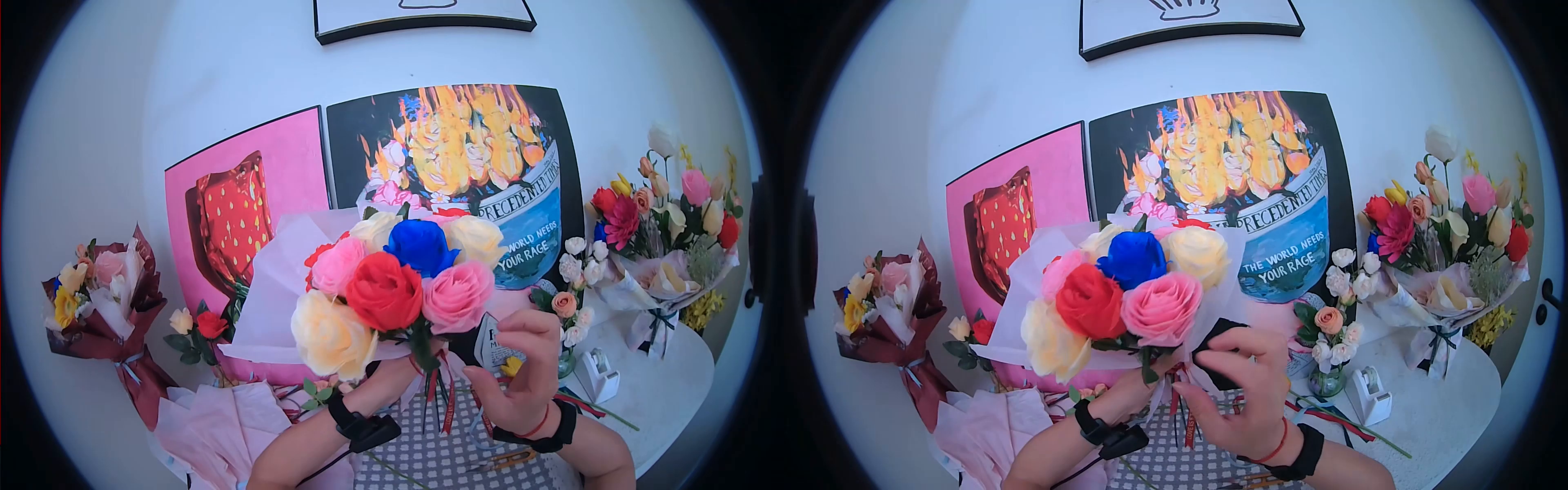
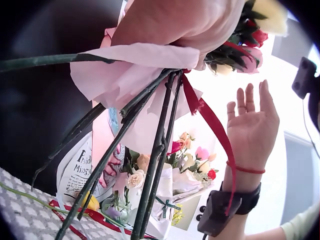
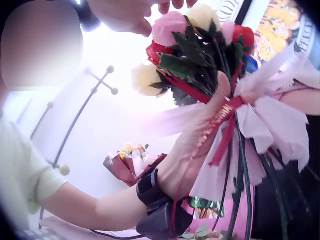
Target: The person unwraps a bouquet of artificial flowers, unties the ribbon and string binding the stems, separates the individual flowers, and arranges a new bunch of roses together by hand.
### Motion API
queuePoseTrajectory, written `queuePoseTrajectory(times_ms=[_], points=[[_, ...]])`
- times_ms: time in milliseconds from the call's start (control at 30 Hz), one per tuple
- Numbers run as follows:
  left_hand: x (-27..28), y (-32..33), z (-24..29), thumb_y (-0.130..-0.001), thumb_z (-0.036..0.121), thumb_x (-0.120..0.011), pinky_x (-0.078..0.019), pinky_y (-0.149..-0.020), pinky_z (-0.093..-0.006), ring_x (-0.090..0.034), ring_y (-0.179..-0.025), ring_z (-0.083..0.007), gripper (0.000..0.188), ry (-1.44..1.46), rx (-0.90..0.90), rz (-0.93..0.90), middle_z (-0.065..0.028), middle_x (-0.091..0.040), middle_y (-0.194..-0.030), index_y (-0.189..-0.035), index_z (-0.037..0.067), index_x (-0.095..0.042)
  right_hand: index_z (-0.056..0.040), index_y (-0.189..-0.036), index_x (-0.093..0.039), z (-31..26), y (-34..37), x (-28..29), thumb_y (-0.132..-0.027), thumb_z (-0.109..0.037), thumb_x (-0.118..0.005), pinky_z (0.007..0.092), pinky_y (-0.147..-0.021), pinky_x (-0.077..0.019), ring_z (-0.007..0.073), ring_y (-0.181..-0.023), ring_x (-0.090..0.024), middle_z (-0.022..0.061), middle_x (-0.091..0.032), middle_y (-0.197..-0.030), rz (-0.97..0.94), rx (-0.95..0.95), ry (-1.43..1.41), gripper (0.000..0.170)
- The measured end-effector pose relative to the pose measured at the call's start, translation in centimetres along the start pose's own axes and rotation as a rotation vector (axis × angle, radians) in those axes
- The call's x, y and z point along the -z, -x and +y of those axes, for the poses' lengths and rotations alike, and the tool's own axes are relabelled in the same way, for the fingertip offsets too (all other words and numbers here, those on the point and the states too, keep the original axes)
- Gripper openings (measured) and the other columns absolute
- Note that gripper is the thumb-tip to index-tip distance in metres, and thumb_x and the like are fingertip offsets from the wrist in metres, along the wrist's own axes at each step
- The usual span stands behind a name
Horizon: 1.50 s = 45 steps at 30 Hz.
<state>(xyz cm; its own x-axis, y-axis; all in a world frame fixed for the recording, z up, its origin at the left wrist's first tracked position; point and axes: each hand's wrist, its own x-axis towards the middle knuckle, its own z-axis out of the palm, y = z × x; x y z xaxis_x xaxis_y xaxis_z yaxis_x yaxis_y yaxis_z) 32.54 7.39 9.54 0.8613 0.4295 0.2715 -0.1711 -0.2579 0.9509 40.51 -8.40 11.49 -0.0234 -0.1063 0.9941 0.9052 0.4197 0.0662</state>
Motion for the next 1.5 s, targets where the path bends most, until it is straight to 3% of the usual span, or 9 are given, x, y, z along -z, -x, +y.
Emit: queuePoseTrajectory(times_ms=[133, 433, 767, 867, 1100, 1267, 1367, 1467, 1500], points=[[-0.1, 0.5, -0.8, -0.089, 0.036, -0.049, -0.0401, -0.080, -0.0247, -0.049, -0.094, -0.0128, 0.042, 0.005, -0.069, 0.035, -0.0062, -0.050, -0.104, -0.117, 0.005, -0.046, -0.0089, -0.095, -0.056, -1.4, -3.3, 0.1, -0.066, -0.014, -0.071, 0.0382, -0.079, -0.0357, 0.0265, -0.090, -0.048, 0.0112, -0.053, -0.101, -0.133, 0.233, 0.173, 0.033], [-0.5, 0.4, -1.0, -0.088, 0.032, -0.052, -0.0404, -0.081, -0.0235, -0.048, -0.095, -0.0112, 0.040, -0.180, -0.247, 0.235, -0.0046, -0.050, -0.105, -0.117, 0.005, -0.045, -0.0126, -0.080, -0.061, -2.1, -8.7, -1.6, -0.063, -0.014, -0.070, 0.0388, -0.077, -0.0316, 0.0188, -0.089, -0.052, -0.0013, -0.058, -0.094, -0.401, 0.339, 0.391, 0.019], [1.1, 1.7, -2.0, -0.087, 0.029, -0.055, -0.0408, -0.082, -0.0221, -0.047, -0.097, -0.0095, 0.040, -0.401, -0.431, 0.452, -0.0028, -0.050, -0.106, -0.117, 0.006, -0.044, -0.0107, -0.067, -0.058, -2.4, -8.4, -0.7, -0.053, -0.007, -0.069, 0.0400, -0.078, -0.0308, 0.0179, -0.089, -0.054, -0.0036, -0.061, -0.081, -0.455, 0.335, 0.338, 0.018], [0.8, 1.6, -2.2, -0.086, 0.027, -0.056, -0.0409, -0.082, -0.0217, -0.047, -0.098, -0.0089, 0.040, -0.471, -0.484, 0.517, -0.0023, -0.050, -0.106, -0.117, 0.006, -0.044, -0.0094, -0.067, -0.052, -2.2, -8.0, -0.6, -0.060, -0.010, -0.058, 0.0405, -0.082, -0.0307, 0.0179, -0.089, -0.051, -0.0009, -0.051, -0.073, -0.408, 0.378, 0.357, 0.009], [-0.5, 0.3, -1.6, -0.085, 0.025, -0.058, -0.0412, -0.083, -0.0207, -0.046, -0.099, -0.0077, 0.040, -0.627, -0.631, 0.683, -0.0010, -0.050, -0.107, -0.117, 0.006, -0.044, -0.0098, -0.066, -0.052, -2.1, -7.6, -0.3, -0.061, -0.011, -0.059, 0.0407, -0.083, -0.0299, 0.0187, -0.094, -0.051, -0.0022, -0.054, -0.079, -0.440, 0.405, 0.361, 0.009], [2.5, 1.4, -2.6, -0.085, 0.025, -0.058, -0.0413, -0.083, -0.0211, -0.047, -0.099, -0.0081, 0.040, -0.546, -0.609, 0.666, -0.0014, -0.051, -0.107, -0.117, 0.006, -0.044, -0.0106, -0.067, -0.053, -2.0, -7.0, -0.3, -0.061, -0.012, -0.060, 0.0413, -0.084, -0.0298, 0.0182, -0.096, -0.051, -0.0031, -0.056, -0.084, -0.443, 0.405, 0.344, 0.009], [3.7, 2.0, -2.9, -0.085, 0.026, -0.058, -0.0414, -0.082, -0.0214, -0.047, -0.098, -0.0085, 0.040, -0.488, -0.598, 0.652, -0.0016, -0.051, -0.107, -0.117, 0.006, -0.044, -0.0149, -0.069, -0.060, -2.0, -6.8, 0.2, -0.055, -0.014, -0.071, 0.0413, -0.084, -0.0290, 0.0209, -0.099, -0.050, -0.0054, -0.061, -0.092, -0.462, 0.393, 0.323, 0.018], [4.9, 2.3, -2.9, -0.086, 0.026, -0.057, -0.0415, -0.082, -0.0217, -0.047, -0.098, -0.0088, 0.040, -0.431, -0.599, 0.632, -0.0019, -0.051, -0.107, -0.117, 0.006, -0.044, -0.0150, -0.077, -0.060, -2.4, -6.4, 1.1, -0.060, -0.025, -0.073, 0.0426, -0.084, -0.0299, 0.0245, -0.099, -0.048, 0.0002, -0.059, -0.102, -0.446, 0.325, 0.275, 0.024], [5.3, 2.4, -2.8, -0.086, 0.026, -0.057, -0.0416, -0.082, -0.0218, -0.047, -0.098, -0.0089, 0.040, -0.414, -0.601, 0.623, -0.0020, -0.051, -0.107, -0.117, 0.006, -0.044, -0.0139, -0.088, -0.058, -2.1, -6.1, 1.7, -0.063, -0.034, -0.072, 0.0432, -0.084, -0.0304, 0.0258, -0.099, -0.048, 0.0057, -0.056, -0.107, -0.428, 0.323, 0.247, 0.035]])
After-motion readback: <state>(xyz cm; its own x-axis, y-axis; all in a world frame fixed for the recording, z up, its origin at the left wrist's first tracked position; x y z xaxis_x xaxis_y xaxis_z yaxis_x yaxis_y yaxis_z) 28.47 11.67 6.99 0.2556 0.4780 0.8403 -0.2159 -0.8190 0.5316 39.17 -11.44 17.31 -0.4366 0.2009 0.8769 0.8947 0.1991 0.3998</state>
